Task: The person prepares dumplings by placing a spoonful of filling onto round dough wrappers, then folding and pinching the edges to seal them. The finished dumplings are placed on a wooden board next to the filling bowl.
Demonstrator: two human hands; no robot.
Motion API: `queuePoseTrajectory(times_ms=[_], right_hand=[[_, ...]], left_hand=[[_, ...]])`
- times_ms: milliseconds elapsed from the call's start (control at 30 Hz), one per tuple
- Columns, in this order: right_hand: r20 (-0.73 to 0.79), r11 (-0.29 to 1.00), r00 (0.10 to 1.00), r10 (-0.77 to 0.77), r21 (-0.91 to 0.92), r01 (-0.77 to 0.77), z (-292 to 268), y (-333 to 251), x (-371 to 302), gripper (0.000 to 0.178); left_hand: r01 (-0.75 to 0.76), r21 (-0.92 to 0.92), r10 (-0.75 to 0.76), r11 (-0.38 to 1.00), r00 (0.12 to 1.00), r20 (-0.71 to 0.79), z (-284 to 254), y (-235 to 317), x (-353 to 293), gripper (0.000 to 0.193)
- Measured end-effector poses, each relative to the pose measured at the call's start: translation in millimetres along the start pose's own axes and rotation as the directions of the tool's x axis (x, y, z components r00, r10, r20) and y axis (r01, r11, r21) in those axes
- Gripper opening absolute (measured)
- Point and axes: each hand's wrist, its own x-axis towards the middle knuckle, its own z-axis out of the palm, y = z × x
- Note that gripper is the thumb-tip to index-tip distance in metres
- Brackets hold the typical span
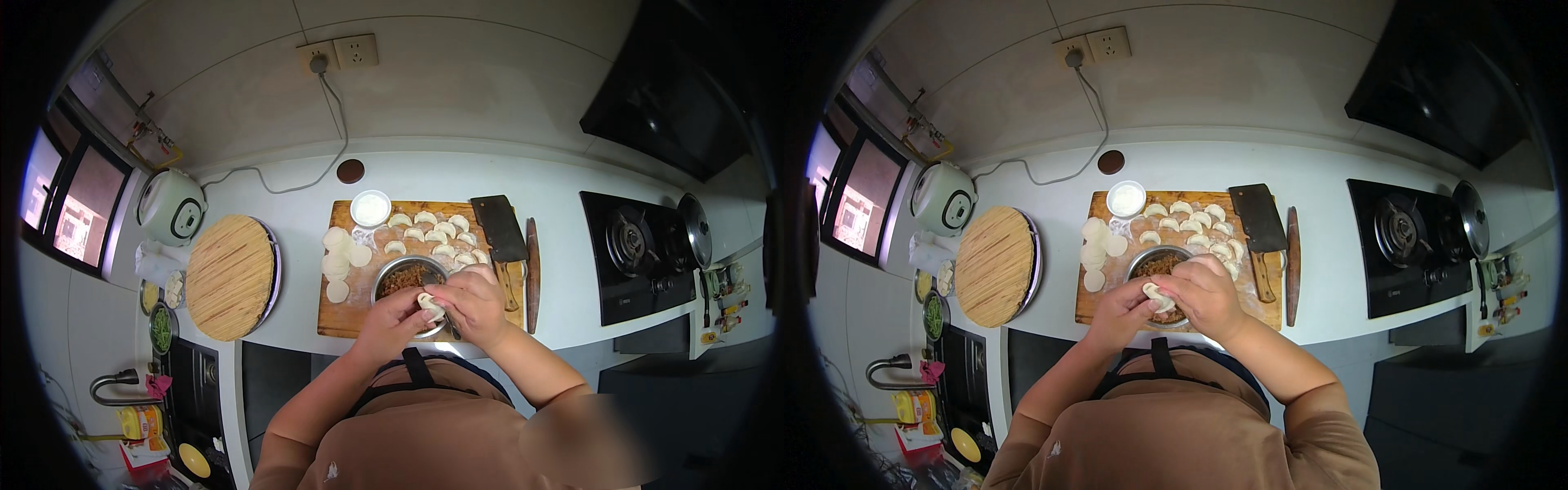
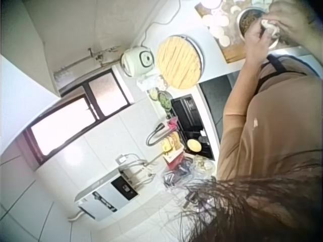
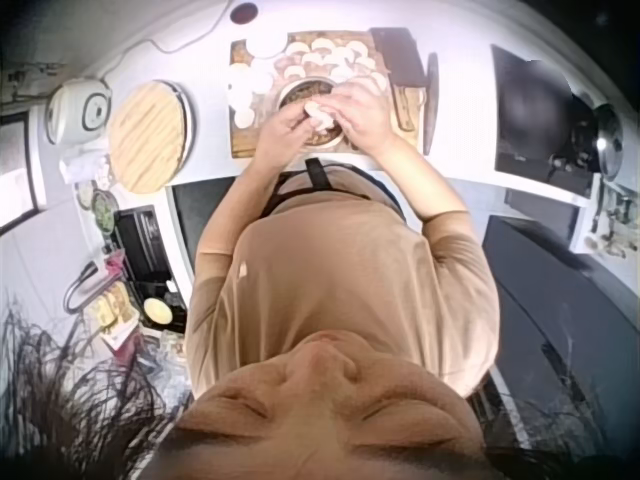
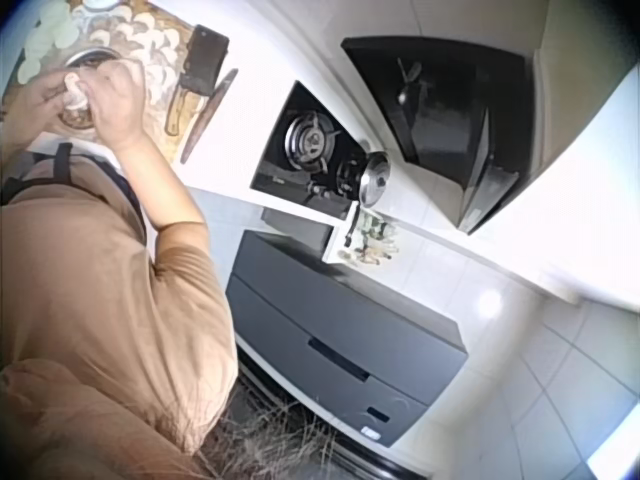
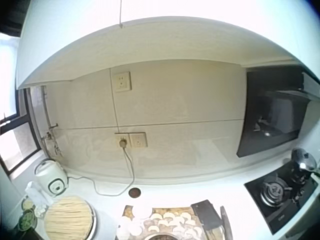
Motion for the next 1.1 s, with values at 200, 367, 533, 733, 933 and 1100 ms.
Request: queuePoseTrajectory(times_ms=[200,367,533,733,933,1100], right_hand=[[0.143,0.961,0.972,0.184,0.181,-0.209,-1,0,3,0.024],[0.128,0.92,0.961,0.246,0.282,-0.273,3,4,0,0.017],[0.045,0.992,0.995,0.088,0.087,-0.092,2,5,1,0.014],[0.089,0.993,0.991,0.099,0.053,-0.104,1,3,5,0.015],[0.216,0.923,0.949,0.231,0.26,-0.284,3,9,4,0.011],[0.224,0.924,0.949,0.223,0.26,-0.279,3,9,7,0.007]], left_hand=[[-0.073,0.201,0.074,0.977,0.997,0.006,-7,-6,3,0.019],[-0.033,0.212,0.032,0.977,0.999,0.008,-4,0,4,0.018],[0.144,-0.066,-0.143,0.987,0.99,0.02,1,7,2,0.016],[0.144,-0.054,-0.142,0.988,0.989,0.039,-4,7,4,0.017],[0.244,0.097,-0.246,0.965,0.969,0.01,-8,4,4,0.019],[0.222,0.03,-0.224,0.975,0.971,0.087,-12,-1,5,0.029]])
